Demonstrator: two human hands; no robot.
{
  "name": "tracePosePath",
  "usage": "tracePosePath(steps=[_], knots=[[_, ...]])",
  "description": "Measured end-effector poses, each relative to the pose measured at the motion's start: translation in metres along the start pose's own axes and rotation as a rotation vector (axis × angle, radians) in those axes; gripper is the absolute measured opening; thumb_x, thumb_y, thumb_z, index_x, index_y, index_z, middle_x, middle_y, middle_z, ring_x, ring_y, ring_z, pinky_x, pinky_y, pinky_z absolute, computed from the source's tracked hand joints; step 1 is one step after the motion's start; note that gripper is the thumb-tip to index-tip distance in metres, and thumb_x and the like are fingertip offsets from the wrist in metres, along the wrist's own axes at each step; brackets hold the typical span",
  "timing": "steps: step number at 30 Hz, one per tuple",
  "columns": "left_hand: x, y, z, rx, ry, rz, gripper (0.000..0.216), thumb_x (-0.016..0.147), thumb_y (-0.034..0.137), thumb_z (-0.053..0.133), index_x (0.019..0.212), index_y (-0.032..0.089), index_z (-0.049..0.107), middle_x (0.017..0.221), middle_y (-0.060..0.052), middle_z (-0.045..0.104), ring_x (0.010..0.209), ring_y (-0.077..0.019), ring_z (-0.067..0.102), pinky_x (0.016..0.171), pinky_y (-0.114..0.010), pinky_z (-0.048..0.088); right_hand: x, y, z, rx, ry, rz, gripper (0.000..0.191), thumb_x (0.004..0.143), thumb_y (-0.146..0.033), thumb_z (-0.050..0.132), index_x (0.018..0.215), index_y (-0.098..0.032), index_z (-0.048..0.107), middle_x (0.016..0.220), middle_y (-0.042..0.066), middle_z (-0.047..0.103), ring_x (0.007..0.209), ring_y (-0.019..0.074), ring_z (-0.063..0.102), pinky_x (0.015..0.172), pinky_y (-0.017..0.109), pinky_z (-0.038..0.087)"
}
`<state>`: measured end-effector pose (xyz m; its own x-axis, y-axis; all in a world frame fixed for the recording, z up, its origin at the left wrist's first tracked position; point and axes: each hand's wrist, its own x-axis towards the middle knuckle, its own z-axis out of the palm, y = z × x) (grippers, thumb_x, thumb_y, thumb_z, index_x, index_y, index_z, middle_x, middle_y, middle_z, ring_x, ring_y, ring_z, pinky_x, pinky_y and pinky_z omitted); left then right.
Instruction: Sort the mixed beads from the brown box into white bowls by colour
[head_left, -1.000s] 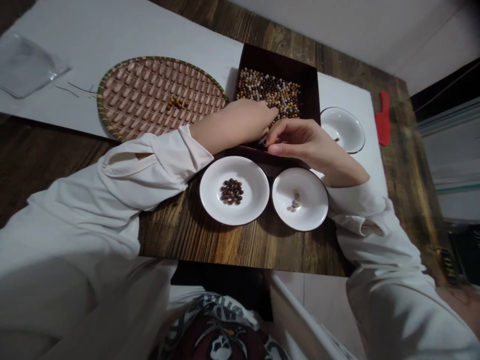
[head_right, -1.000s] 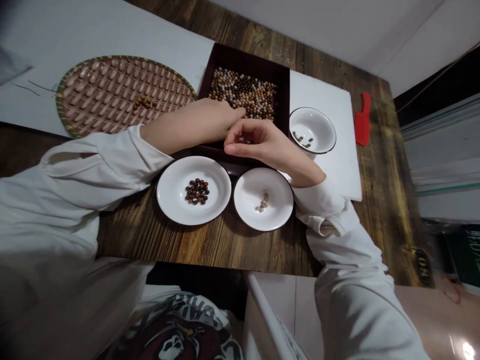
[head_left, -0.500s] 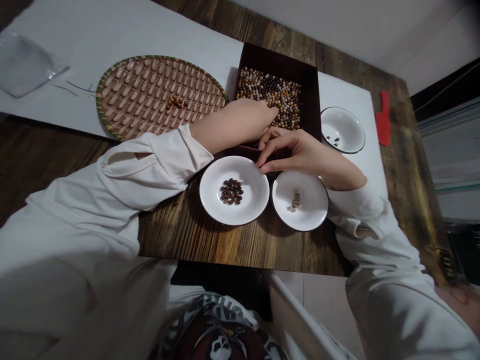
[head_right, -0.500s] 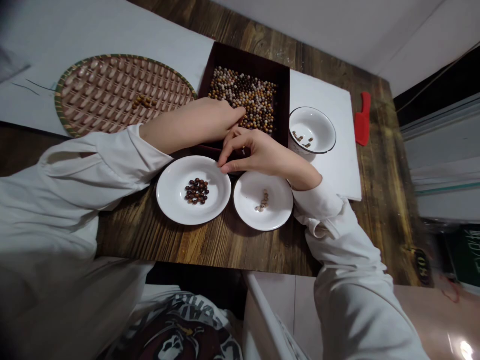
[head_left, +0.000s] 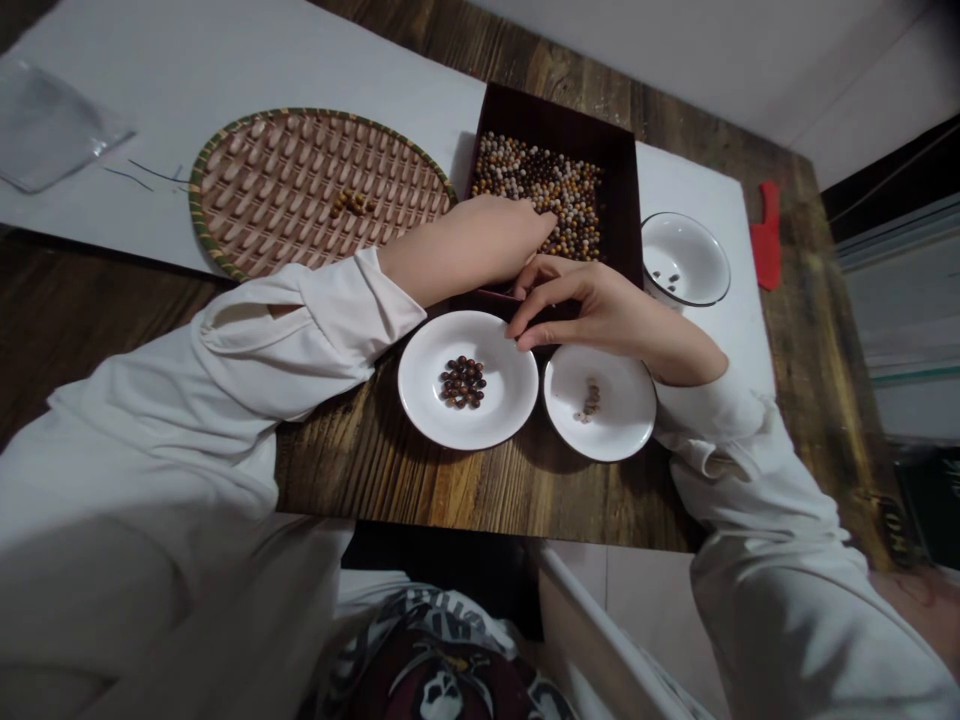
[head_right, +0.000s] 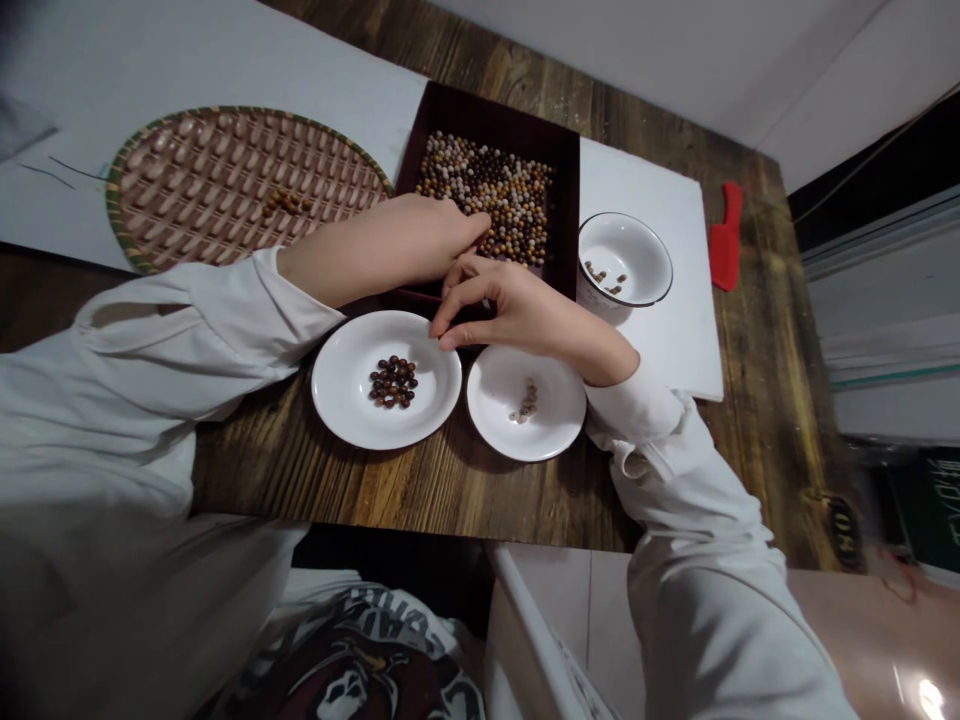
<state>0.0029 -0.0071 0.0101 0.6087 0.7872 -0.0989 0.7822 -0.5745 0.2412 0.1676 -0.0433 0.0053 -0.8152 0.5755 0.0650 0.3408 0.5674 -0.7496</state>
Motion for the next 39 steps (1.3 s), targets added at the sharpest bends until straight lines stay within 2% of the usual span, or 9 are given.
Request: tracePosePath(steps=[4, 8, 12, 20, 27, 33, 39], knots=[[-0.0015, 0.0012, -0.0016, 0.031, -0.004, 0.003, 0.041, 0.086, 0.027, 0.047, 0.126, 0.017, 0.056, 0.11, -0.015, 0.068, 0.109, -0.0312, 0.06, 0.089, -0.036, 0.043, -0.0001, -0.001, -0.0002, -0.007, -0.006, 0.006, 0.02, 0.078, -0.043, 0.073, 0.085, -0.025, 0.076, 0.093, 0.005, 0.061, 0.096, 0.0216, 0.055, 0.087, 0.036, 0.044], [-0.0012, 0.0018, -0.0028, 0.088, -0.004, 0.041, 0.043, 0.086, 0.025, 0.042, 0.125, 0.015, 0.056, 0.111, -0.018, 0.067, 0.104, -0.0342, 0.062, 0.086, -0.041, 0.045, 0.0, -0.0007, -0.0002, 0.004, 0.0, 0.008, 0.019, 0.077, -0.042, 0.074, 0.084, -0.024, 0.076, 0.092, 0.005, 0.06, 0.096, 0.0219, 0.055, 0.086, 0.036, 0.045], [-0.0013, 0.0012, -0.0029, 0.048, -0.007, 0.041, 0.045, 0.084, 0.029, 0.045, 0.127, 0.02, 0.055, 0.115, -0.014, 0.067, 0.106, -0.0348, 0.06, 0.089, -0.045, 0.045, -0.0001, 0.0001, 0.0001, 0.01, 0.0, 0.004, 0.018, 0.077, -0.041, 0.074, 0.084, -0.024, 0.076, 0.091, 0.004, 0.06, 0.096, 0.0217, 0.055, 0.086, 0.035, 0.045], [-0.0018, 0.0009, -0.0017, -0.027, -0.008, -0.02, 0.042, 0.087, 0.03, 0.049, 0.126, 0.017, 0.056, 0.109, -0.015, 0.068, 0.113, -0.0312, 0.057, 0.092, -0.036, 0.042, -0.0001, -0.0004, -0.0003, 0.0, -0.01, 0.002, 0.02, 0.078, -0.042, 0.073, 0.084, -0.024, 0.075, 0.092, 0.004, 0.06, 0.095, 0.0213, 0.054, 0.087, 0.036, 0.044], [-0.0039, 0.0043, -0.004, 0.102, -0.013, 0.026, 0.04, 0.09, 0.022, 0.043, 0.126, 0.01, 0.054, 0.118, -0.018, 0.064, 0.106, -0.0317, 0.061, 0.088, -0.039, 0.045, -0.0006, -0.0013, -0.0002, -0.006, -0.014, -0.016, 0.022, 0.079, -0.042, 0.072, 0.086, -0.021, 0.074, 0.093, 0.004, 0.059, 0.095, 0.0202, 0.054, 0.087, 0.035, 0.044], [-0.0013, 0.0039, -0.0032, 0.069, -0.03, -0.009, 0.045, 0.088, 0.028, 0.046, 0.132, 0.018, 0.052, 0.117, -0.014, 0.066, 0.108, -0.0335, 0.06, 0.089, -0.044, 0.045, -0.0006, -0.0015, -0.0003, -0.021, -0.015, -0.013, 0.02, 0.079, -0.041, 0.072, 0.086, -0.022, 0.074, 0.093, 0.004, 0.059, 0.096, 0.0203, 0.054, 0.087, 0.035, 0.044], [-0.0021, 0.0034, -0.0033, 0.123, -0.009, 0.034, 0.041, 0.089, 0.023, 0.043, 0.126, 0.012, 0.055, 0.113, -0.018, 0.067, 0.104, -0.0323, 0.063, 0.084, -0.039, 0.046, -0.0007, -0.0007, -0.0002, -0.022, -0.019, -0.025, 0.021, 0.08, -0.041, 0.071, 0.087, -0.021, 0.074, 0.093, 0.004, 0.058, 0.097, 0.02, 0.054, 0.088, 0.036, 0.044]])
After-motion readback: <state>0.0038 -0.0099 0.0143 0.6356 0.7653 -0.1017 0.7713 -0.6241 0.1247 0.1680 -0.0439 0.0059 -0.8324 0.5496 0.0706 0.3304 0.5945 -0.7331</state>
